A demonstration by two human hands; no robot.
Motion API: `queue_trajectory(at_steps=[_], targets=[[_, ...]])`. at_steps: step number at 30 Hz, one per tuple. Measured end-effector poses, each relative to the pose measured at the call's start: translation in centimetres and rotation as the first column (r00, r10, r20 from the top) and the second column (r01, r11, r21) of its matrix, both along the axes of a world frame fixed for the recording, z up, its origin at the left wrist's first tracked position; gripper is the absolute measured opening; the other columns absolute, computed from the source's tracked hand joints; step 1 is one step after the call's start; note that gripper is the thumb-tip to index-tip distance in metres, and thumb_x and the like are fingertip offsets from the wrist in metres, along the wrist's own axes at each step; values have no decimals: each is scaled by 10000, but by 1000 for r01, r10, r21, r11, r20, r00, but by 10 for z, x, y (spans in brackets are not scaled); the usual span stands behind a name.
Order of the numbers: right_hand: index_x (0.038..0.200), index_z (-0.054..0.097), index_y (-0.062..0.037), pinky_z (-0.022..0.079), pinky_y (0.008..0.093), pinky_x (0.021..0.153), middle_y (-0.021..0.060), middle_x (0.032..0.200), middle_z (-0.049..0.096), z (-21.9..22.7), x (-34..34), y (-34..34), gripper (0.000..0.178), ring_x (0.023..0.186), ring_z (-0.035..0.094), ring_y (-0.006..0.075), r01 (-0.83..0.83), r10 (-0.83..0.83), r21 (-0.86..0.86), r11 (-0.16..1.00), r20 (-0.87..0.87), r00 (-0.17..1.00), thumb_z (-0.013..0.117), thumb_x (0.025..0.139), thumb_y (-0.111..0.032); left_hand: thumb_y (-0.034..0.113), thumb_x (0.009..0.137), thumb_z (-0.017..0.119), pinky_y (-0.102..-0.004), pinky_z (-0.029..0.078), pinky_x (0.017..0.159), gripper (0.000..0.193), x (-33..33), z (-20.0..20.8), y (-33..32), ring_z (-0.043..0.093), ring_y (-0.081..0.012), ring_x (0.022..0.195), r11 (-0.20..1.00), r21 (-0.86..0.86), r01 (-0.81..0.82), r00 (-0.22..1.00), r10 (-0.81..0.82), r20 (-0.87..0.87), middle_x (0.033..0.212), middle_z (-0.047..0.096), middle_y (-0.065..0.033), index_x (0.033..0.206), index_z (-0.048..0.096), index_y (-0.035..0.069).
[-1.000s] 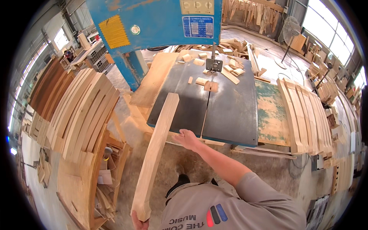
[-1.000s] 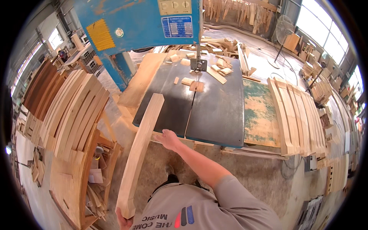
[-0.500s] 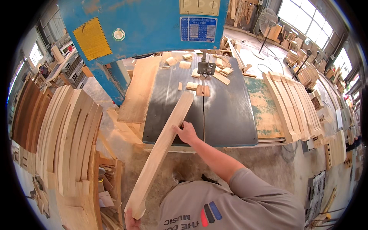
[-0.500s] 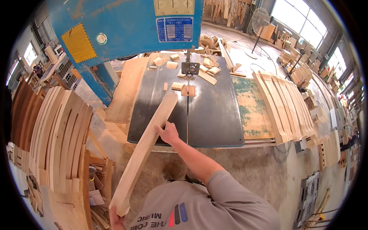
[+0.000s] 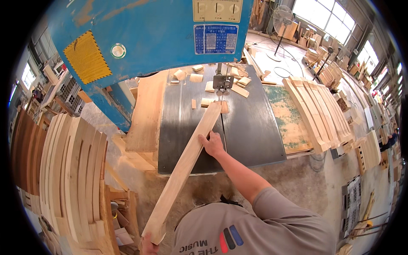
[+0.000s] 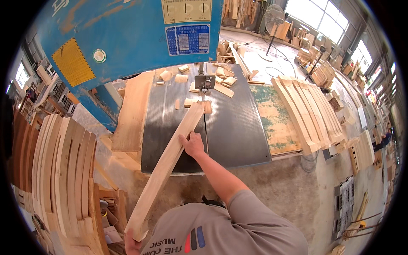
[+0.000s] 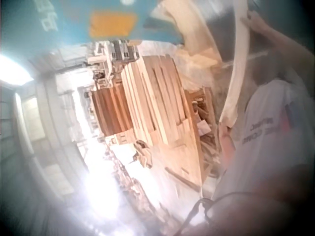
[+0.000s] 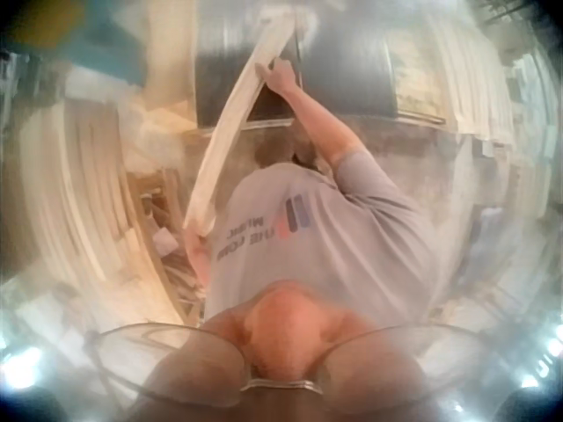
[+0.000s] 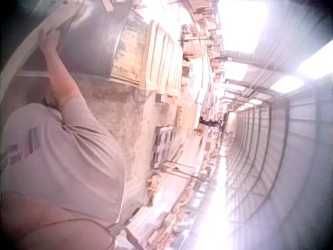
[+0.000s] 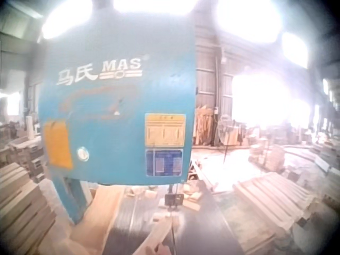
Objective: The person uses a band saw to cut curved wooden planks, guiding the wood through the blade by hand and stacking the finished pieces on a nearby pile.
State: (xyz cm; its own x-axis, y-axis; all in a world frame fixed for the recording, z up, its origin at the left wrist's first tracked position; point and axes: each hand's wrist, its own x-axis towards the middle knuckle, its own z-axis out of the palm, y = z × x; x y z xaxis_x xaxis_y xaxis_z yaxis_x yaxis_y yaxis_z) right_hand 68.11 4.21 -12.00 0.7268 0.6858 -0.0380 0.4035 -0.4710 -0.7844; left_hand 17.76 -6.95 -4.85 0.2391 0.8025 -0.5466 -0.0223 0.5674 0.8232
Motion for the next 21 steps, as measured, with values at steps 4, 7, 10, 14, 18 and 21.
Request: queue_trajectory(at_steps=[4, 7, 10, 14, 18, 21], targets=[[1104, 576, 47, 478, 439, 890, 250, 1088, 561, 0, 2, -3, 621, 1004, 584, 394, 20, -20, 13, 1000, 3, 1000, 620, 878, -529, 377, 977, 537, -399, 449, 1034, 609, -1, -16, 6, 542, -274, 1244, 995, 22, -96, 995, 95, 38, 1359, 542, -130, 1440, 367, 20], [1112, 574, 50, 476, 440, 892, 252, 1094, 558, 3, 5, -2, 625, 1013, 582, 397, 13, -13, 7, 1000, -4, 1000, 613, 885, -531, 354, 972, 552, -404, 447, 1037, 597, 3, -19, 12, 544, -278, 1242, 995, 46, -94, 992, 89, 91, 1351, 546, -139, 1430, 380, 11], [1121, 571, 53, 474, 442, 895, 252, 1099, 556, 3, 9, -3, 637, 1021, 579, 398, 8, -9, -18, 1000, -14, 1000, 605, 889, -540, 336, 967, 564, -409, 444, 1040, 583, 16, -2, 11, 547, -284, 1238, 994, 76, -82, 991, 73, 115, 1340, 552, -146, 1415, 399, 1], [1126, 567, 58, 472, 444, 895, 251, 1102, 556, 3, 11, -1, 648, 1026, 577, 399, 5, -5, -27, 1000, 10, 1000, 597, 891, -546, 334, 963, 571, -409, 443, 1042, 581, 20, 4, 18, 549, -285, 1235, 994, 68, -84, 992, 76, 105, 1338, 555, -145, 1410, 409, 1], [1163, 576, 51, 448, 445, 917, 272, 1090, 564, 6, 13, 0, 624, 1014, 559, 402, -7, 6, -33, 999, -24, 1000, 601, 906, -517, 339, 959, 574, -406, 443, 1043, 583, 21, 2, 23, 551, -284, 1232, 994, 43, -100, 991, 96, 98, 1340, 555, -141, 1410, 412, 6], [1173, 574, 52, 442, 442, 927, 270, 1100, 562, 10, 13, -1, 624, 1031, 556, 401, -17, 16, -32, 999, -40, 999, 594, 911, -514, 343, 956, 576, -405, 443, 1045, 585, 23, 2, 22, 553, -282, 1230, 994, 34, -105, 990, 101, 94, 1341, 555, -137, 1410, 415, 10]])
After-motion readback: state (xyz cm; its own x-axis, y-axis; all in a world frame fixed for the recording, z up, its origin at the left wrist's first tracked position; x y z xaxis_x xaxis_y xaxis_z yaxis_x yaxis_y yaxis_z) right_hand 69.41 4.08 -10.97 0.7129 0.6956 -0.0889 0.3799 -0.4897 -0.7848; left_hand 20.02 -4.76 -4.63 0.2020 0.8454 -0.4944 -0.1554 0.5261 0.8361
